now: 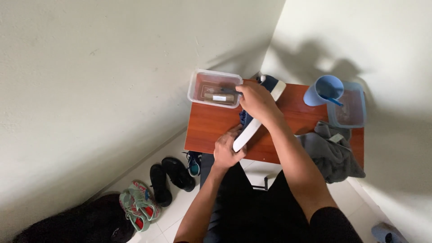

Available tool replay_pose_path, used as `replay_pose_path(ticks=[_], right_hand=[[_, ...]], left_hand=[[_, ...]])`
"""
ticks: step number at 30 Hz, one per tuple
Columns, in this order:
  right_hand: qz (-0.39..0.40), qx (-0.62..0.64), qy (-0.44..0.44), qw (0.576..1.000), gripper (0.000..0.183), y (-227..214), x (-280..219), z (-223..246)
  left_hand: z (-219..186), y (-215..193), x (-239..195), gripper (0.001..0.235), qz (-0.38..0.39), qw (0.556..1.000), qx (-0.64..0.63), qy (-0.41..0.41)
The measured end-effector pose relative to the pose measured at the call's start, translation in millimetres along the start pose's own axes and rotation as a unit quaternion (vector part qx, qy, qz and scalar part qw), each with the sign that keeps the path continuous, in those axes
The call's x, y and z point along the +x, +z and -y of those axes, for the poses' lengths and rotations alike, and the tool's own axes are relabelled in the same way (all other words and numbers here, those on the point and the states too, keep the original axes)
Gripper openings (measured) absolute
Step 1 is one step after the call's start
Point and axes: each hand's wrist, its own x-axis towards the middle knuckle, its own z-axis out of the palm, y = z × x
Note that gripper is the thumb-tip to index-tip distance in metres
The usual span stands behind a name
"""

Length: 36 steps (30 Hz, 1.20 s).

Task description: The person scrubs the white rubber sole of a blue sneaker with a brush, then wipes the shoe with a gray cloth. The person is seated at a small wooden table with cleaning supplies nearby.

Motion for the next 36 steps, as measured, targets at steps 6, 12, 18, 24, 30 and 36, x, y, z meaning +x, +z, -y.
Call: replay_pose_path(ticks=[6,12,18,24,30,36], right_hand=[[0.033,-0.11,-0.032,0.993,0.023,37,72,-10],[0.016,-0.144,-0.019,0.989,0.014,44,87,4],[-0.057,-0.232,-0.081,0.968,0.011,57,96,-5],[-0.057,-0.217,-0.079,0.971,0.025,56,88,-6],[-0.105,-0.079,-0.045,0.99,0.033,24,33,-3],[-0.276,-0.026,-0.087,0.957,0.027,26,-43,-26]], left_hand=[[0,-1,2,0.038,-0.008,1.0,0.004,0.013],[0,0,4,0.037,-0.011,0.999,0.02,0.03],[3,0,2,0.038,-0.006,1.0,0.007,0.029],[0,0,5,0.038,-0.015,0.999,0.016,0.044],[-2,0,4,0.036,0.003,0.999,0.017,0.031],[-6,-1,7,0.035,0.007,0.999,0.0,0.032]])
